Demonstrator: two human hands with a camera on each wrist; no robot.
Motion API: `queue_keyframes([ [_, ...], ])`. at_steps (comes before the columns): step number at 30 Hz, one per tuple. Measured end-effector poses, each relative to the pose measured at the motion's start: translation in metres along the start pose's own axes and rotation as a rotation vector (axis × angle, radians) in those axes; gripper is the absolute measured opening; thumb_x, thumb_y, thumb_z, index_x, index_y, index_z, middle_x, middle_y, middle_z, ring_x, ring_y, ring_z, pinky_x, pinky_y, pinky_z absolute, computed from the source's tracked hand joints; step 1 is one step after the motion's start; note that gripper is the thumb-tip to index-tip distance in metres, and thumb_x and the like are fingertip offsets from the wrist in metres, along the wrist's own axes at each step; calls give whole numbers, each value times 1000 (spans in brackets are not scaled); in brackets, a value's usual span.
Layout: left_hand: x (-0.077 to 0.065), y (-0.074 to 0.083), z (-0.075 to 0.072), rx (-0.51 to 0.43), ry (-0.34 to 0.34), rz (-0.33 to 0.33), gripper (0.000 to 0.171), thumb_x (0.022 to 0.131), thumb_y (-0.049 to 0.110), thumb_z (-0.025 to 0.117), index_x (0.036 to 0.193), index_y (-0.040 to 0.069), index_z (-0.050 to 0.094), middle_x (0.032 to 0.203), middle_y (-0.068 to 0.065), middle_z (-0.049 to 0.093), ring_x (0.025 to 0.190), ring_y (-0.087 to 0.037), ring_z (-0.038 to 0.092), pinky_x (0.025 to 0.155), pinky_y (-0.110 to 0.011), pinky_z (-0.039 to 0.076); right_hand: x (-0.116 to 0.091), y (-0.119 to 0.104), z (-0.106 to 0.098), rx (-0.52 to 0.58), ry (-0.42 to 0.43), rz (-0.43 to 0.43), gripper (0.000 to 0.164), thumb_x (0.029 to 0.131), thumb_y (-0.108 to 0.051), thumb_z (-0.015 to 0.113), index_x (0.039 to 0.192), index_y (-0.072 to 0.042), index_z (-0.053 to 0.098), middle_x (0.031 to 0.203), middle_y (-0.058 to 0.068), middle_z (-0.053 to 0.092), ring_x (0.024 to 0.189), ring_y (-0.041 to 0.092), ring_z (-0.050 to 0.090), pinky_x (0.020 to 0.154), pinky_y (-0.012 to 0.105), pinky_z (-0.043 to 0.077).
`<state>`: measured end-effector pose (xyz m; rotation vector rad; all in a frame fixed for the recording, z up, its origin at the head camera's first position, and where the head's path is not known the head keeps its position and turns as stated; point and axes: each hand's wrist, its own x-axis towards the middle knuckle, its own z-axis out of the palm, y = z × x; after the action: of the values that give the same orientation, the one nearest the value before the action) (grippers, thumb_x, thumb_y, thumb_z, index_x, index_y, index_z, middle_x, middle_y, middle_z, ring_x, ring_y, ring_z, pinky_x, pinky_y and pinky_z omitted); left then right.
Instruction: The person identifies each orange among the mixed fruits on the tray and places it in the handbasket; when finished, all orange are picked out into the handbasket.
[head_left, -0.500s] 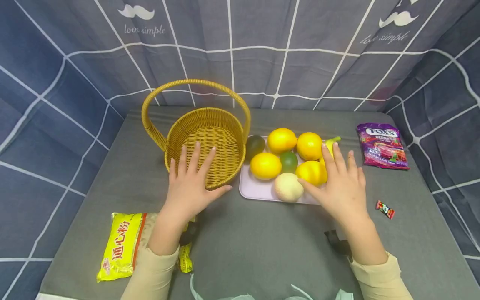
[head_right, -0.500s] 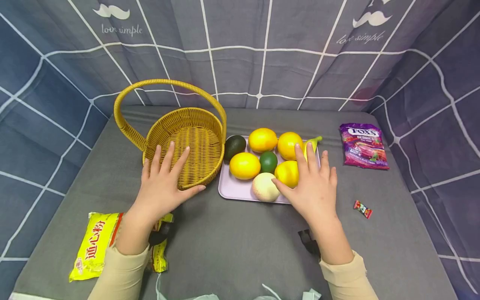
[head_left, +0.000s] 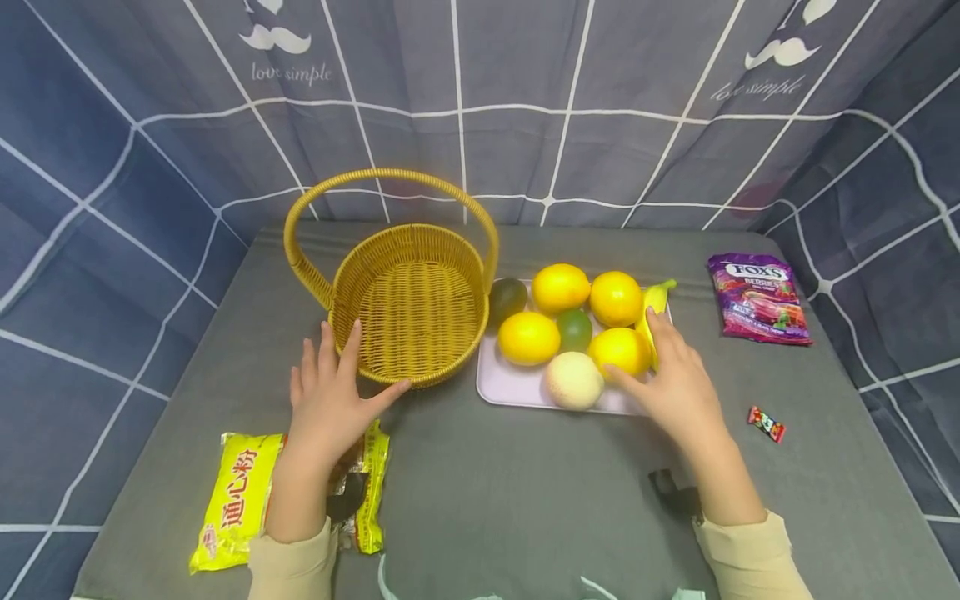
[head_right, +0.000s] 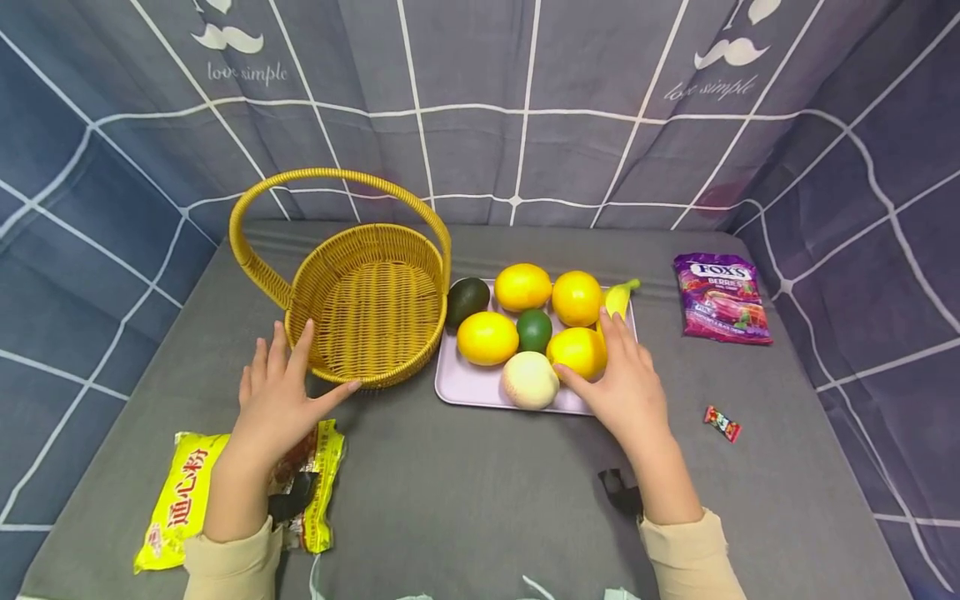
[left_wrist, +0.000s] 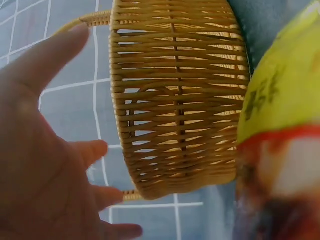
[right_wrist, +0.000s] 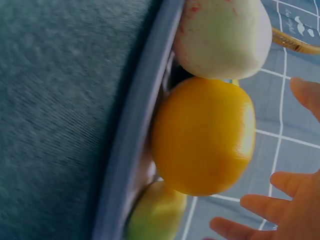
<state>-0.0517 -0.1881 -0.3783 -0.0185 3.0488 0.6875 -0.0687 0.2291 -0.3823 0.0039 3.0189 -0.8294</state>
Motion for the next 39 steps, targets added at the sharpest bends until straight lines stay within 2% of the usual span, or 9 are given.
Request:
queue_keyframes([
  [4,-2,-4,2,-35,-21,-30,109,78,75,57,157,20,5,158,-23,-9,139,-53,0,104,-71,2,1,3,9,16,-12,17,100,82,-63,63,156,-14,16,154,20,26,129,52,30,98,70,25],
  [9,-2,-4,1,-50,-34,-56,105,82,70,59,156,11,13,156,-29,-1,138,-54,10,104,-71,5,4,5,18,22,-12,13,99,81,-63,64,153,-8,25,151,22,32,129,50,31,101,68,25],
  [16,1,-4,1,-67,-81,-90,107,82,70,58,152,0,19,155,-32,5,136,-53,16,105,-69,9,6,6,21,34,12,-6,93,82,-60,66,148,-4,33,147,24,37,128,49,33,102,66,25],
  [20,3,-6,1,-115,-96,-104,108,81,71,58,152,0,19,154,-31,10,135,-53,20,104,-68,16,8,7,21,35,21,-17,90,82,-57,67,147,-3,35,145,25,39,127,50,35,101,66,26],
  [26,6,-8,3,-243,-112,-128,106,81,65,64,150,-1,19,150,-29,19,133,-48,29,104,-60,30,12,9,20,37,17,-19,88,83,-55,68,146,-3,37,143,26,40,125,51,36,100,66,26],
  [34,7,-8,6,-274,-102,-153,103,80,61,68,149,-1,22,151,-28,19,134,-47,29,104,-59,30,15,10,19,37,15,-55,81,80,-42,75,142,-1,42,140,25,44,124,49,38,102,64,26],
  [39,6,-9,6,-278,-96,-154,103,80,60,69,149,-1,23,151,-28,19,134,-46,28,104,-59,30,15,9,21,32,36,-53,80,78,-41,77,140,-1,45,137,25,46,121,48,40,99,64,29],
])
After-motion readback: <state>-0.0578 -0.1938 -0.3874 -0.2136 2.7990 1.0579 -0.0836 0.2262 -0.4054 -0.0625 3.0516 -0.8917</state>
